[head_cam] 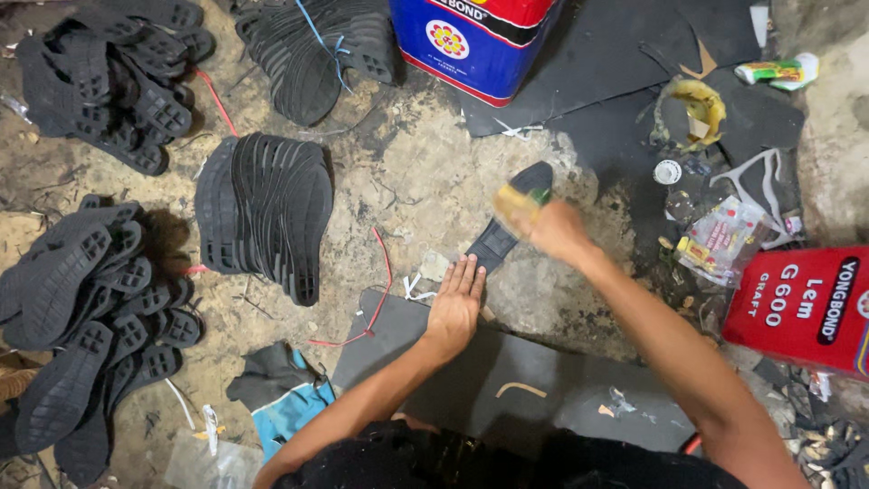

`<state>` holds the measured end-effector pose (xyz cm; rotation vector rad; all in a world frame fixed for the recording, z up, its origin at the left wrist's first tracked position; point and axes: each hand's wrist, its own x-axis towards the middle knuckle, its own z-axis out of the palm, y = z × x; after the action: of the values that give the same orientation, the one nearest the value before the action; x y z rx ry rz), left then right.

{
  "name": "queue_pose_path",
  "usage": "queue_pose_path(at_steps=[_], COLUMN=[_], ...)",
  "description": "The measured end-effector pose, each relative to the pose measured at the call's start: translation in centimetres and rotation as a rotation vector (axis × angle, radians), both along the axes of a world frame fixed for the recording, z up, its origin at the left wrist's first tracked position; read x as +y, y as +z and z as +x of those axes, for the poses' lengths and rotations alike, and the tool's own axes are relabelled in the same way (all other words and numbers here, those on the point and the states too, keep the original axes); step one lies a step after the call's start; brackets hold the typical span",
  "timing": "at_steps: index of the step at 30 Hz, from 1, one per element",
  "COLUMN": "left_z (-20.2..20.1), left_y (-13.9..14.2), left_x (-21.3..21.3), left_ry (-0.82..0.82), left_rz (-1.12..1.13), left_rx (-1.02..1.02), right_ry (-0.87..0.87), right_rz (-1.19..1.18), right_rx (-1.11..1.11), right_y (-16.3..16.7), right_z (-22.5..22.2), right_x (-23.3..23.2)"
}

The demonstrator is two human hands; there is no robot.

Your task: The person applies glue to black shoe soles using a brush. They repeatedly dip the brush into a container of glue and spread it evenly across the surface of each sole before placing it aside.

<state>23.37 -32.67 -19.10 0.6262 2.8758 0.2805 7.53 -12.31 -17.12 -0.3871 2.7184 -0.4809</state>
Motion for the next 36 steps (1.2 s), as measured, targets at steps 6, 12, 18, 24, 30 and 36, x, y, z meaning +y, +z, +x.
queue_pose_path(at_steps=[6,12,18,24,30,36], left_z=[0.4,0.8,0.8,0.7,-1.4,-3.7], left_y=[0.7,1.7,2.5,2.7,3.7,5.7], left_x=[-0.3,-0.2,0.1,0.5,0.6,-0.2], left_ry=[0.003,0.022,-0.005,-0.008,0.136,0.273], left_rz=[0.060,0.110,0.061,0.046,0.122,0.508], left_rx=[-0.028,0.025,0.028,0.032,-0.082,0.013], right_ry=[-0.026,-0.188,-0.238,-0.139,-0.506,-0.657], right_rz=[-0.669,-0.327,-0.196,-0.643,-0.627,-0.837], right_rx=[-0.090,0.258,0.059,0.249,0.215,0.019], right_y=[1.4,1.3,1.8,1.1,-0.9,-0.5], right_z=[2.7,1.3,0.8,5.0,8.4,16.2], right_x=[-1.1,1.3,2.2,1.1,1.4,2.4])
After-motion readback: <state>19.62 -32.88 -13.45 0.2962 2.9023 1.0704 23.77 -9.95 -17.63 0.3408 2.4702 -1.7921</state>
